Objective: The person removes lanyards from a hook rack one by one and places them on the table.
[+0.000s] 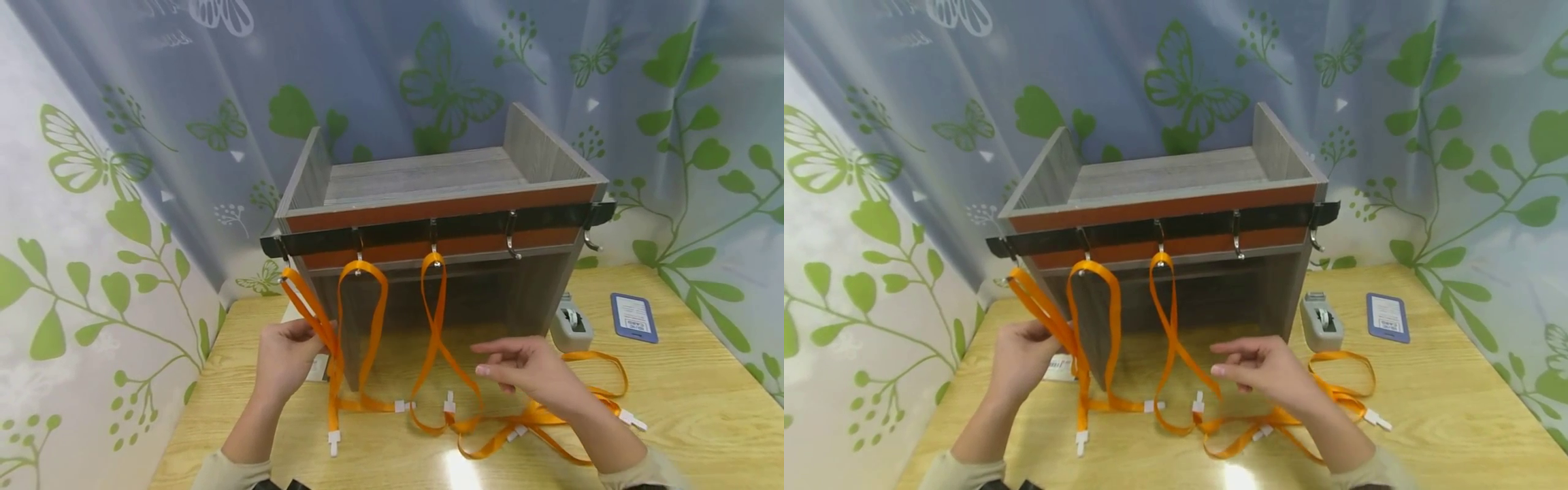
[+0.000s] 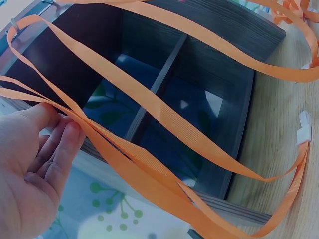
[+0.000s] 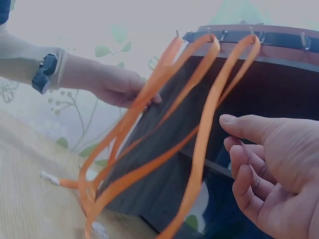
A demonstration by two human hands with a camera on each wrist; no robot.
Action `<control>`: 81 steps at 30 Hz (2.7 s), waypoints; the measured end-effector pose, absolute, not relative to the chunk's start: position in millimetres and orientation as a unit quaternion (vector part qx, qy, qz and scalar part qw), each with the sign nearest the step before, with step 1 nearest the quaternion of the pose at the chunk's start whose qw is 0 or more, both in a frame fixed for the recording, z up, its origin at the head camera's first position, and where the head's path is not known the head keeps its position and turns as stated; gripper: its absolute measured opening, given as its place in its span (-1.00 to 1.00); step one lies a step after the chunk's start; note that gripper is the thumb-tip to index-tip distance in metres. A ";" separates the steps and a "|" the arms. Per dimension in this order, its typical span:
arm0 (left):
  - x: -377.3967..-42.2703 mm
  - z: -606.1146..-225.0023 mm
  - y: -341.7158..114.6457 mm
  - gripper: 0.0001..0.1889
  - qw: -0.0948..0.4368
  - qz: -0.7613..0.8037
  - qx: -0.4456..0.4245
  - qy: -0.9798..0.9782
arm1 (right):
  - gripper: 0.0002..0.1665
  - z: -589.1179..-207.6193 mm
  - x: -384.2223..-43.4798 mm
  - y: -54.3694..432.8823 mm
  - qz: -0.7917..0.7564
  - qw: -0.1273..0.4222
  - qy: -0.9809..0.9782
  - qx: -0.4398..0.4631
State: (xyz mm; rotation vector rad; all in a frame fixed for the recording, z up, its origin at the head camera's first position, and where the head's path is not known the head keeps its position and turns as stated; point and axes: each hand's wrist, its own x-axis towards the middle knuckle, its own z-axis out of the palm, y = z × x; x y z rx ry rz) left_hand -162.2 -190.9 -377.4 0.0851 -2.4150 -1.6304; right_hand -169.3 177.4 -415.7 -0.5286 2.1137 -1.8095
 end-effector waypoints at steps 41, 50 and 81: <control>-164.4 -379.6 -191.5 -0.80 0.124 -0.572 0.009 -0.810 | -0.82 -364.8 -193.9 124.9 -0.559 0.088 0.780 -0.267; -164.2 -381.1 -190.6 -0.81 0.115 -0.572 0.021 -0.812 | -0.95 -320.0 -183.7 125.9 -0.561 0.037 0.752 -0.345; -163.6 -380.3 -190.3 -0.80 0.112 -0.576 0.026 -0.809 | -0.79 -323.5 -146.3 127.5 -0.545 0.010 0.687 -0.480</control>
